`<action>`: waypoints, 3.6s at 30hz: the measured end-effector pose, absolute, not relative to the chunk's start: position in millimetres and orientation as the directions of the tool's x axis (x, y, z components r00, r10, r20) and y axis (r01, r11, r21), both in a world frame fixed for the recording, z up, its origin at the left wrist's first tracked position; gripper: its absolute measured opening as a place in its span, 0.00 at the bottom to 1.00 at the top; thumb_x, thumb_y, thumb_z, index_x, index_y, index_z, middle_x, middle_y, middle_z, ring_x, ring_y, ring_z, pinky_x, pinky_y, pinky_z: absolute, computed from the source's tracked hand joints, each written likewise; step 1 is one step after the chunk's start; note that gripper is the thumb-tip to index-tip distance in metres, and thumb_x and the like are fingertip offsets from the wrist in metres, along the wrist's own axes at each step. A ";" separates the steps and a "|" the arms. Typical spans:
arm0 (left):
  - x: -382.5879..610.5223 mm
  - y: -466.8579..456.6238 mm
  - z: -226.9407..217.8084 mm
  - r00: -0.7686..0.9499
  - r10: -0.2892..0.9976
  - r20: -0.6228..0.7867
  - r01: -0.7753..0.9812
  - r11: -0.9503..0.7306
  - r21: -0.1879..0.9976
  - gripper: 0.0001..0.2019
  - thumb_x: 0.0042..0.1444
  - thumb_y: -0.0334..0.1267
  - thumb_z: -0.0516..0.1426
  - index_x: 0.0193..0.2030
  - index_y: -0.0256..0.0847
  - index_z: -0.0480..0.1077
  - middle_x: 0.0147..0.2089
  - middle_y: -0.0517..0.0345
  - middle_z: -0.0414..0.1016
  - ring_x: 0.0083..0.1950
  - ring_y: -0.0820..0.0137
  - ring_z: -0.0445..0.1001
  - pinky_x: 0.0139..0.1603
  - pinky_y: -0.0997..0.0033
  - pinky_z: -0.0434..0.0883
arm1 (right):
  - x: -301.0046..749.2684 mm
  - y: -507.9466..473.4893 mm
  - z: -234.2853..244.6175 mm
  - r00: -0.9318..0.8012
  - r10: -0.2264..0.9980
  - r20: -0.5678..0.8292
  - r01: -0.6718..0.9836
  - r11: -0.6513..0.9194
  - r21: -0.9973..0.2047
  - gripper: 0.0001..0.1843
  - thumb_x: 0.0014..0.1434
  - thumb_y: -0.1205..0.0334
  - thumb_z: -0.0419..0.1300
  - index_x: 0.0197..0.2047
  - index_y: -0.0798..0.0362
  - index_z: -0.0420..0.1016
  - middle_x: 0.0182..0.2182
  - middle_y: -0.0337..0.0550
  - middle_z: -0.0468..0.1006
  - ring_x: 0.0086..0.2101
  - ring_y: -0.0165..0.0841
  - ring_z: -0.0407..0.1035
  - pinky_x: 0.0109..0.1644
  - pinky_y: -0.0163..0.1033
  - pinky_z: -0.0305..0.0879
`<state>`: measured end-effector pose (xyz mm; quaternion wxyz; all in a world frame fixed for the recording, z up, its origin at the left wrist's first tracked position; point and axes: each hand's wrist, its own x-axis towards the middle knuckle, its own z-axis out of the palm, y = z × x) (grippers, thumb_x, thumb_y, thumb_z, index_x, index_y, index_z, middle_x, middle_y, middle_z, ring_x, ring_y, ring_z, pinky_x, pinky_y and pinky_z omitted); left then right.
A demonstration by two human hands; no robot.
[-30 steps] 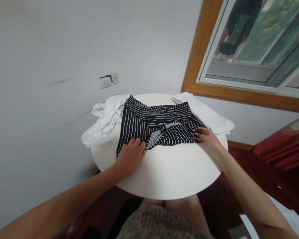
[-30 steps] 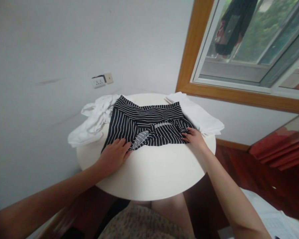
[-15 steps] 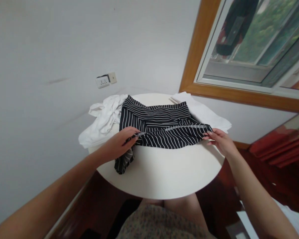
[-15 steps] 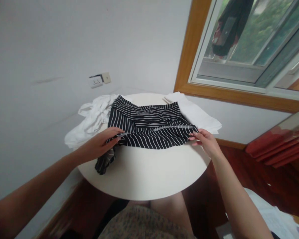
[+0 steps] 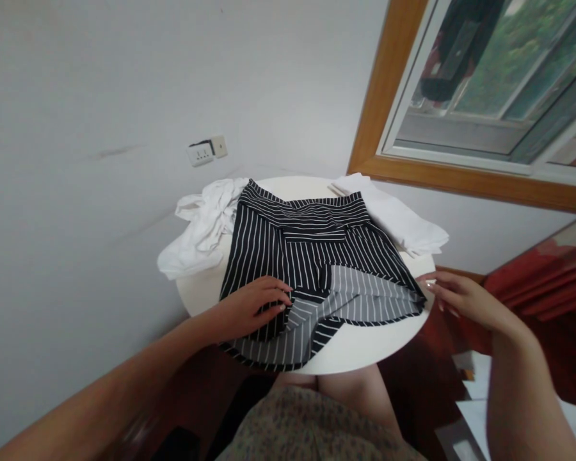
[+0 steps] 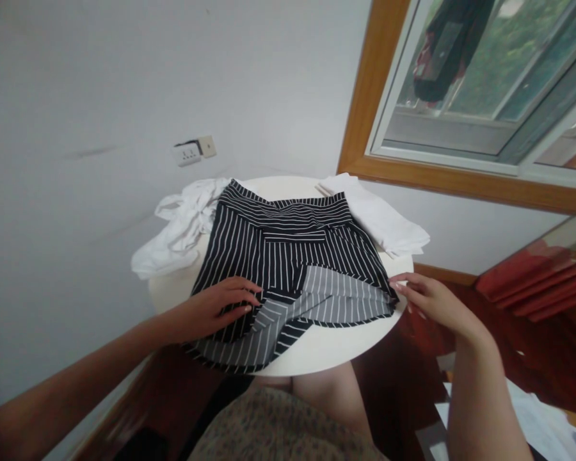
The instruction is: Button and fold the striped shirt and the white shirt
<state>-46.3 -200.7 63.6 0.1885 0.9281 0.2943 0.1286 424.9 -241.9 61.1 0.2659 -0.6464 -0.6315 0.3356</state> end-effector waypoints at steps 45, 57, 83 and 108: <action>15.7 -268.9 52.0 0.913 0.349 0.213 0.243 -0.881 0.405 0.18 0.65 0.39 0.50 0.60 0.47 0.65 0.58 0.53 0.72 0.61 0.65 0.66 0.63 0.60 0.62 | 304.4 -276.6 47.2 -0.718 0.689 0.095 0.485 0.594 -0.642 0.15 0.60 0.67 0.57 0.47 0.46 0.79 0.50 0.45 0.71 0.49 0.35 0.68 0.53 0.41 0.67; -105.8 -202.2 49.7 0.043 0.993 0.113 0.964 -0.070 0.255 0.20 0.63 0.50 0.45 0.38 0.37 0.69 0.33 0.50 0.73 0.37 0.62 0.73 0.40 0.64 0.67 | 295.2 -232.7 25.7 -0.443 0.831 0.336 0.725 0.552 -0.412 0.21 0.65 0.51 0.54 0.59 0.44 0.70 0.59 0.48 0.69 0.61 0.45 0.58 0.64 0.59 0.53; -125.2 -234.7 48.0 -0.010 0.982 -0.186 0.666 0.146 0.732 0.32 0.44 0.61 0.58 0.50 0.40 0.66 0.25 0.61 0.73 0.19 0.68 0.68 0.18 0.71 0.64 | 283.3 -236.2 29.4 -0.455 0.852 0.258 0.773 0.522 -0.362 0.25 0.63 0.40 0.52 0.60 0.38 0.69 0.64 0.40 0.63 0.65 0.45 0.50 0.66 0.66 0.41; -119.8 -259.8 65.4 0.038 0.865 -0.501 -0.050 0.502 0.863 0.15 0.35 0.41 0.71 0.26 0.36 0.74 0.26 0.55 0.77 0.27 0.66 0.76 0.27 0.70 0.76 | 376.2 -304.4 -2.0 -0.488 0.855 0.176 0.817 0.518 -0.252 0.36 0.56 0.58 0.61 0.67 0.39 0.58 0.68 0.42 0.54 0.66 0.44 0.49 0.67 0.59 0.50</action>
